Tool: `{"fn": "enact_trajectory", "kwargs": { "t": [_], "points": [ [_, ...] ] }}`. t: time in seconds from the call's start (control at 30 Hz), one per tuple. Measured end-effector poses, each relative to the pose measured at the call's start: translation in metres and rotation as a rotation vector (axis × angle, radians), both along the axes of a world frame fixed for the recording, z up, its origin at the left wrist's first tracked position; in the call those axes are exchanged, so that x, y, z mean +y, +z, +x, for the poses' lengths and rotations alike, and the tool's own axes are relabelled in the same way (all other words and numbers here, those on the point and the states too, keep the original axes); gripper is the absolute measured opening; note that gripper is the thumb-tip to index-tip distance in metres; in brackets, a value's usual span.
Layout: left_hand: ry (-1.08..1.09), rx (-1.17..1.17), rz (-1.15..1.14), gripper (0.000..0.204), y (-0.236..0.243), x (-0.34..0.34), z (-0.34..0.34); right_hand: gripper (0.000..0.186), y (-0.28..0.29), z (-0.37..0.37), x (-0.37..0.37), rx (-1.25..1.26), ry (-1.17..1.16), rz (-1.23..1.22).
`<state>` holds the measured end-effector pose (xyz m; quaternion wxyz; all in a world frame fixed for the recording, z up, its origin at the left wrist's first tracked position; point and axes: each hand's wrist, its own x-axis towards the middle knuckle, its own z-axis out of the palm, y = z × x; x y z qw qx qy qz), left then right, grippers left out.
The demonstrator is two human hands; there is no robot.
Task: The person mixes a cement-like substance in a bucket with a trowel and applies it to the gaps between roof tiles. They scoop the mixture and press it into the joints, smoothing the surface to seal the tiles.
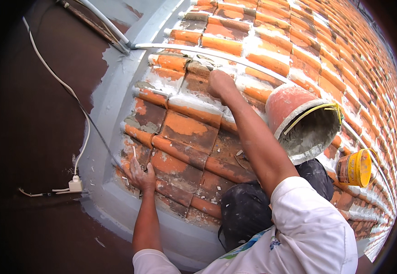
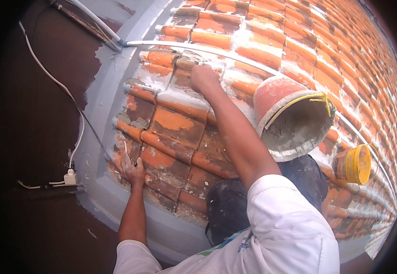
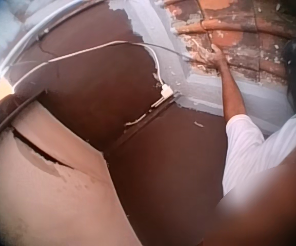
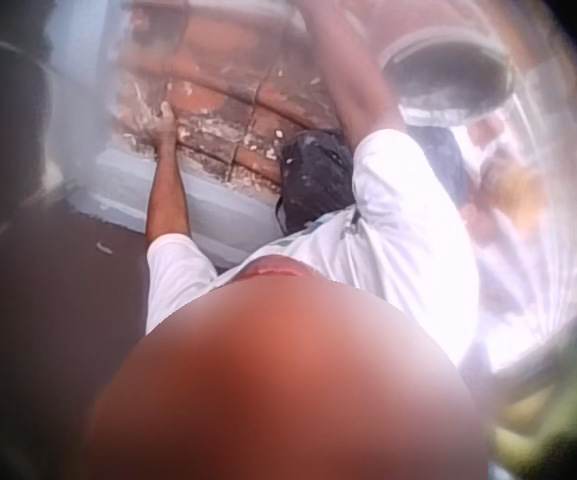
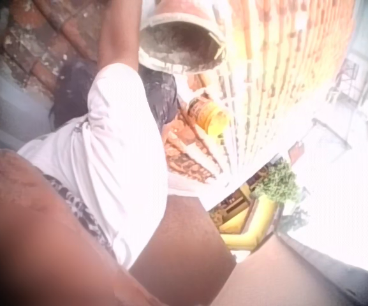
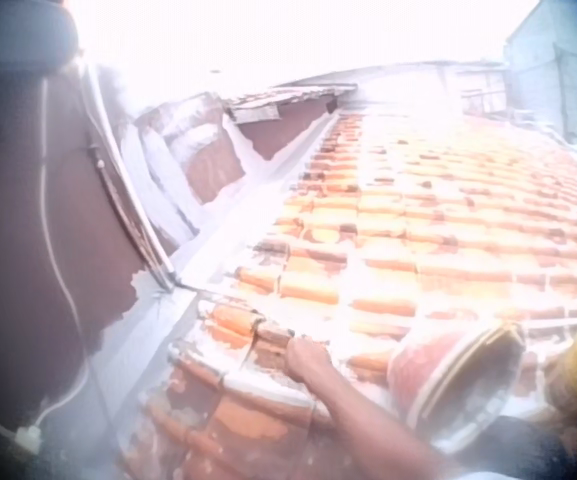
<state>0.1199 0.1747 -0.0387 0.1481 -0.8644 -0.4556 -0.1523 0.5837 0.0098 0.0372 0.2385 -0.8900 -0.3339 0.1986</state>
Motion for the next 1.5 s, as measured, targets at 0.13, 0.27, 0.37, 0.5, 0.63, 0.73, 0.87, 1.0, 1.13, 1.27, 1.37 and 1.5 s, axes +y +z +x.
{"fn": "enact_trajectory", "kwargs": {
  "t": [0.13,0.27,0.37,0.5,0.63,0.73,0.87,1.0,1.13,1.27,1.37,1.5],
  "points": [
    [0.022,0.003,-0.017,0.081,0.001,0.001,0.000,0.028,-0.007,0.007,0.023,0.024,-0.004,-0.003],
    [-0.001,0.010,-0.001,0.079,0.003,0.000,0.001,0.027,-0.020,-0.017,0.020,-0.154,-0.011,0.025],
    [0.010,-0.010,-0.011,0.079,0.002,-0.001,0.002,0.027,-0.017,-0.022,-0.006,-0.152,-0.035,-0.008],
    [-0.009,-0.030,-0.014,0.080,0.002,-0.001,0.000,0.026,-0.005,-0.008,-0.006,-0.107,-0.056,-0.039],
    [-0.015,-0.022,-0.009,0.080,0.004,-0.001,0.000,0.027,-0.007,0.002,0.028,-0.118,0.034,-0.019],
    [0.013,-0.005,0.002,0.079,0.005,-0.002,0.002,0.026,-0.021,-0.007,0.034,-0.202,0.034,-0.007],
    [0.013,-0.025,-0.003,0.079,0.003,-0.003,0.004,0.025,-0.026,-0.024,0.004,-0.277,0.011,0.035],
    [0.025,0.016,0.003,0.079,0.002,-0.001,-0.001,0.022,-0.009,-0.063,-0.042,-0.227,0.050,0.029],
    [0.024,0.010,-0.004,0.079,-0.001,0.003,-0.001,0.029,0.015,-0.125,-0.111,-0.024,-0.007,0.229],
    [0.052,-0.009,0.057,0.078,0.005,-0.005,0.003,0.028,0.049,-0.167,-0.231,0.126,0.040,0.453],
    [-0.053,-0.076,0.123,0.074,0.015,-0.023,0.031,0.033,0.076,-0.179,-0.317,0.102,0.122,0.597],
    [-0.615,-0.081,-0.109,0.056,0.020,-0.055,0.135,0.034,0.084,-0.186,-0.391,0.018,0.100,0.512]
  ]
}}
